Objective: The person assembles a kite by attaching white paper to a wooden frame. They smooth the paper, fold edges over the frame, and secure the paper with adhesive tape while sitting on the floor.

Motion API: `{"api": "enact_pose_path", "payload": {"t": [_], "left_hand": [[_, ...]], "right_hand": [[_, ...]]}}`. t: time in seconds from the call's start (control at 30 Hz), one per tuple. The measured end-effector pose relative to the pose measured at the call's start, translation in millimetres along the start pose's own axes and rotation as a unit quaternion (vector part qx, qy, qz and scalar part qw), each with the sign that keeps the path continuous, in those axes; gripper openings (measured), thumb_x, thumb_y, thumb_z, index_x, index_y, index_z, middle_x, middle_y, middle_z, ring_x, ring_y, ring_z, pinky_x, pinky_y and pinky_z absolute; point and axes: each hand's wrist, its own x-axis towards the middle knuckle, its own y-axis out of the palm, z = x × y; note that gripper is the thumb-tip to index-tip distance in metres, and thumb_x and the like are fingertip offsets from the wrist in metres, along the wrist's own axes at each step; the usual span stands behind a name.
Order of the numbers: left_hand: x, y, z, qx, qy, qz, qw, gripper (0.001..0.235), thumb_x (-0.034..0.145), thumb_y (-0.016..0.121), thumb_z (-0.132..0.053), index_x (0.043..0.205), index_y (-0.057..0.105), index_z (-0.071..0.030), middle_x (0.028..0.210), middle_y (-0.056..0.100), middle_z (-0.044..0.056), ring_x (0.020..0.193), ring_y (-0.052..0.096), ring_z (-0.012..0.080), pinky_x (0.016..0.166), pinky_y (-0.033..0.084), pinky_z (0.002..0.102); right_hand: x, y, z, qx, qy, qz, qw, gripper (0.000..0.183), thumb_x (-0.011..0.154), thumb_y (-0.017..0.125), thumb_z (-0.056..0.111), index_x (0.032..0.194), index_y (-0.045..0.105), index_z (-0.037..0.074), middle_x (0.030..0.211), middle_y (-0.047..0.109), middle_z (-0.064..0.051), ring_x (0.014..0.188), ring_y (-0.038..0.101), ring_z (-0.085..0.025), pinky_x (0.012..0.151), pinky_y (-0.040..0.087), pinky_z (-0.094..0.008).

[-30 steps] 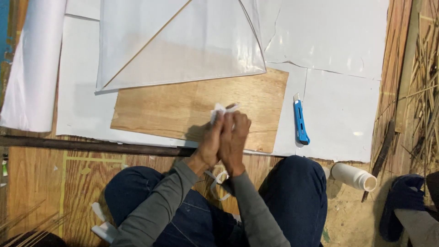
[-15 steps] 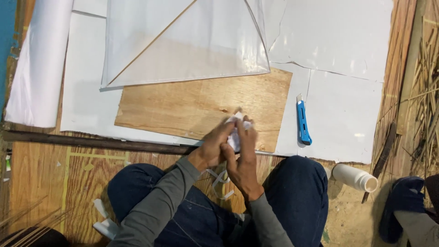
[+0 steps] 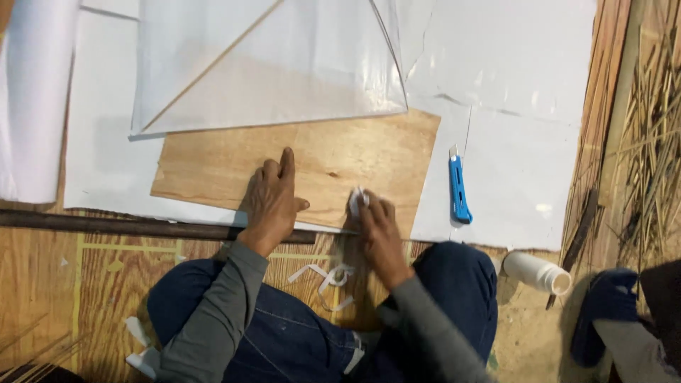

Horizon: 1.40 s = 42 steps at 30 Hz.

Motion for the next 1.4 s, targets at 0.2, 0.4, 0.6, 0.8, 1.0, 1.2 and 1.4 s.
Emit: {"api": "enact_pose_path", "payload": {"t": [0.2,0.4,0.6,0.8,1.0,1.2,1.4], "left_hand": [[9,4,8,0.015,-0.010,0.026,0.999,0.100,0.088,0.083,-0.028,0.164,0.025,0.003,0.116,0.042,0.017,0.098,0.045,0.0326,0.077,0.044,0.041],[8,0,8,-0.004,0.014,0.011,1.000,0.095,0.090,0.080,-0.021,0.163,0.024,0.004,0.109,0.044,0.021,0.088,0.047,0.0328,0.069,0.042,0.043],[8,-4,1,-0.021,0.010,0.013,1.000,0.101,0.088,0.082,-0.025,0.163,0.021,0.004,0.114,0.042,0.024,0.087,0.046,0.0334,0.067,0.044,0.042],[10,-8,1,-0.027,0.009,0.007,1.000,0.105,0.085,0.085,-0.023,0.164,0.022,0.001,0.112,0.043,0.023,0.089,0.047,0.0399,0.067,0.042,0.049],[9,-14,-6,-0.019,-0.007,0.025,0.999,0.104,0.085,0.085,-0.024,0.164,0.022,0.002,0.114,0.042,0.024,0.090,0.046,0.0342,0.070,0.042,0.045],[8,-5,6,-0.008,0.009,0.022,1.000,0.103,0.085,0.083,-0.029,0.164,0.023,0.000,0.113,0.042,0.021,0.096,0.046,0.0340,0.074,0.043,0.043],[8,-13,-1,-0.084,-0.001,0.032,0.996,0.094,0.093,0.076,-0.017,0.164,0.017,0.002,0.114,0.042,0.026,0.091,0.046,0.0377,0.072,0.041,0.046]], "right_hand": [[94,24,-136,-0.089,0.077,-0.280,0.953,0.020,0.092,0.071,0.009,0.112,0.075,0.009,0.119,0.065,-0.010,0.107,0.058,-0.028,0.096,0.043,-0.037],[41,53,54,0.093,0.045,-0.056,0.993,0.037,0.100,0.050,0.011,0.134,0.063,0.015,0.144,0.048,-0.014,0.130,0.047,-0.037,0.110,0.040,-0.042],[44,-20,-54,-0.053,0.112,-0.130,0.984,0.040,0.114,0.029,0.022,0.140,0.060,0.019,0.131,0.047,-0.012,0.119,0.047,-0.031,0.112,0.022,-0.039],[-45,15,-78,-0.126,0.135,-0.090,0.979,0.053,0.071,0.066,0.016,0.124,0.070,0.019,0.115,0.056,-0.011,0.107,0.054,-0.033,0.093,0.044,-0.041],[-13,22,32,-0.054,0.083,-0.046,0.994,0.063,0.071,0.050,0.000,0.130,0.063,0.018,0.100,0.050,-0.005,0.089,0.045,-0.023,0.085,0.035,-0.041],[49,-13,-51,-0.141,0.024,-0.161,0.977,0.044,0.081,0.071,-0.001,0.125,0.071,0.004,0.094,0.061,-0.023,0.095,0.056,-0.044,0.096,0.039,-0.051],[105,28,-66,-0.157,0.144,-0.313,0.926,0.016,0.087,0.071,0.017,0.102,0.073,0.022,0.092,0.050,-0.007,0.080,0.053,-0.033,0.075,0.041,-0.044]]}}
